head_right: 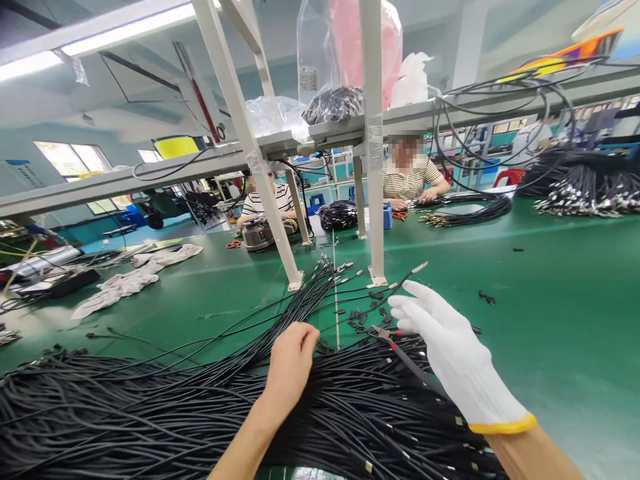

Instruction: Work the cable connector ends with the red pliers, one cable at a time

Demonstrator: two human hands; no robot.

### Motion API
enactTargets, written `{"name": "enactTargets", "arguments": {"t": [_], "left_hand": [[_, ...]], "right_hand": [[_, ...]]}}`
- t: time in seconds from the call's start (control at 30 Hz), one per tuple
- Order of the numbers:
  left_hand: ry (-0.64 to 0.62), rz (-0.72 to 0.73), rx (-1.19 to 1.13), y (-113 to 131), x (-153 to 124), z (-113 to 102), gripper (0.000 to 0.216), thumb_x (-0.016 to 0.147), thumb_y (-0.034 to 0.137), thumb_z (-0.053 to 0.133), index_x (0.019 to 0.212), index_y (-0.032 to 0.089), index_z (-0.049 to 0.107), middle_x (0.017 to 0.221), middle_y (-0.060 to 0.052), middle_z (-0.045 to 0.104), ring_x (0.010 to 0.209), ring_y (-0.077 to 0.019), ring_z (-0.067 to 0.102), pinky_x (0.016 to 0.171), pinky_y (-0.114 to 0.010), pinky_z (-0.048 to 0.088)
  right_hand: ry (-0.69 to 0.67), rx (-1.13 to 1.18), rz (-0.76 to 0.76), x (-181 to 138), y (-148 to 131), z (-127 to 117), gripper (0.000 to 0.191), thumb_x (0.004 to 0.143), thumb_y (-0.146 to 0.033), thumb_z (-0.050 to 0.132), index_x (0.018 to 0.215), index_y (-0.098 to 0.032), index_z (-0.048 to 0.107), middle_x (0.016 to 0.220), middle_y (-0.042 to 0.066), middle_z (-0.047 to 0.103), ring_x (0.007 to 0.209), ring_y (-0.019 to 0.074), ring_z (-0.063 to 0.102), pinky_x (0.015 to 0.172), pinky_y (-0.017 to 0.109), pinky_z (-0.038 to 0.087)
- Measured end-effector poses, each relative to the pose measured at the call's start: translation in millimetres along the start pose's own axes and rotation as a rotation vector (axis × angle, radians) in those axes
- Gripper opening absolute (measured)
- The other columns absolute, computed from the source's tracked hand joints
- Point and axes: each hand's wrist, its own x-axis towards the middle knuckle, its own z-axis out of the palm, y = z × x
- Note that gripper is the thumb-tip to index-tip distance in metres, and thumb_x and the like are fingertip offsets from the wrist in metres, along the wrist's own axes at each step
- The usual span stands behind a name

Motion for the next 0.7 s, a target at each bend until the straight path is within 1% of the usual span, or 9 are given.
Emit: {"name": "enactTargets", "arguments": {"t": [0.07, 0.13, 0.23, 0.3, 0.37, 0.43, 0.5, 0.6, 0.7], "left_hand": [[0.0, -0.007, -0.012, 0, 11, -5, 0.024, 0.094, 0.017, 0.043, 0.082, 0.019, 0.064, 0.079, -0.003, 0.061, 0.074, -0.0178, 0.059, 0.071, -0.03, 0.043], [-0.034, 0.002, -0.009, -1, 20, -7, 0.017, 0.091, 0.017, 0.049, 0.089, 0.019, 0.066, 0.086, -0.004, 0.063, 0.077, -0.0179, 0.06, 0.074, -0.03, 0.044], [-0.107, 0.012, 0.01, -4, 26, -3, 0.007, 0.083, 0.018, 0.065, 0.088, 0.02, 0.069, 0.091, -0.004, 0.065, 0.083, -0.0202, 0.061, 0.077, -0.032, 0.044], [-0.147, 0.006, 0.019, -7, 29, 1, 0.006, 0.076, 0.014, 0.071, 0.077, 0.02, 0.069, 0.085, -0.003, 0.065, 0.083, -0.021, 0.062, 0.077, -0.032, 0.044], [-0.163, -0.01, 0.018, -9, 31, 6, 0.014, 0.073, 0.009, 0.073, 0.066, 0.019, 0.067, 0.077, -0.002, 0.064, 0.079, -0.0196, 0.062, 0.074, -0.03, 0.044], [-0.141, -0.044, 0.008, -13, 37, 6, 0.018, 0.073, 0.006, 0.072, 0.063, 0.019, 0.065, 0.073, 0.0, 0.064, 0.075, -0.0175, 0.061, 0.073, -0.029, 0.045], [-0.073, -0.106, -0.006, -17, 47, 2, 0.014, 0.08, 0.011, 0.07, 0.069, 0.017, 0.065, 0.074, 0.001, 0.064, 0.074, -0.0162, 0.061, 0.074, -0.031, 0.047], [0.066, -0.222, -0.046, -23, 67, -12, 0.012, 0.09, 0.025, 0.064, 0.084, 0.015, 0.064, 0.086, -0.001, 0.066, 0.079, -0.0168, 0.062, 0.078, -0.036, 0.051], [0.127, -0.255, -0.148, -13, 75, -31, 0.003, 0.086, 0.018, 0.063, 0.088, 0.016, 0.063, 0.09, -0.006, 0.068, 0.085, -0.0199, 0.063, 0.083, -0.037, 0.049]], "right_hand": [[0.064, -0.112, -0.046, 9, 8, -4, 0.068, 0.084, -0.051, 0.058, 0.141, -0.016, 0.042, 0.13, 0.013, 0.064, 0.114, 0.0232, 0.063, 0.094, 0.037, 0.052], [0.083, -0.41, -0.033, 19, 14, -10, 0.064, 0.088, -0.052, 0.048, 0.143, -0.019, 0.04, 0.133, 0.011, 0.063, 0.118, 0.0225, 0.06, 0.1, 0.04, 0.047], [0.133, -0.684, 0.079, 30, 15, -21, 0.051, 0.088, -0.053, 0.044, 0.131, -0.028, 0.054, 0.128, 0.008, 0.066, 0.118, 0.029, 0.059, 0.102, 0.052, 0.039], [0.13, -0.777, 0.123, 32, 11, -26, 0.043, 0.089, -0.051, 0.04, 0.12, -0.03, 0.062, 0.124, 0.007, 0.068, 0.114, 0.0307, 0.06, 0.098, 0.052, 0.039], [0.054, -0.873, 0.125, 32, 3, -28, 0.038, 0.09, -0.046, 0.036, 0.108, -0.03, 0.065, 0.116, 0.005, 0.07, 0.108, 0.0279, 0.062, 0.092, 0.046, 0.042], [-0.068, -0.967, 0.099, 29, -5, -29, 0.033, 0.09, -0.044, 0.036, 0.094, -0.029, 0.065, 0.102, 0.003, 0.072, 0.097, 0.0248, 0.064, 0.084, 0.04, 0.043], [-0.191, -1.066, 0.063, 24, -12, -28, 0.031, 0.089, -0.042, 0.037, 0.081, -0.027, 0.062, 0.089, 0.002, 0.071, 0.086, 0.0225, 0.063, 0.076, 0.036, 0.042], [-0.322, -1.227, 0.018, 15, -18, -25, 0.031, 0.087, -0.042, 0.04, 0.068, -0.024, 0.057, 0.078, 0.004, 0.067, 0.077, 0.0229, 0.061, 0.066, 0.034, 0.038], [-0.419, -1.356, -0.005, 4, -14, -22, 0.026, 0.084, -0.04, 0.047, 0.067, -0.023, 0.058, 0.075, 0.006, 0.066, 0.072, 0.0239, 0.061, 0.06, 0.032, 0.034]]}}
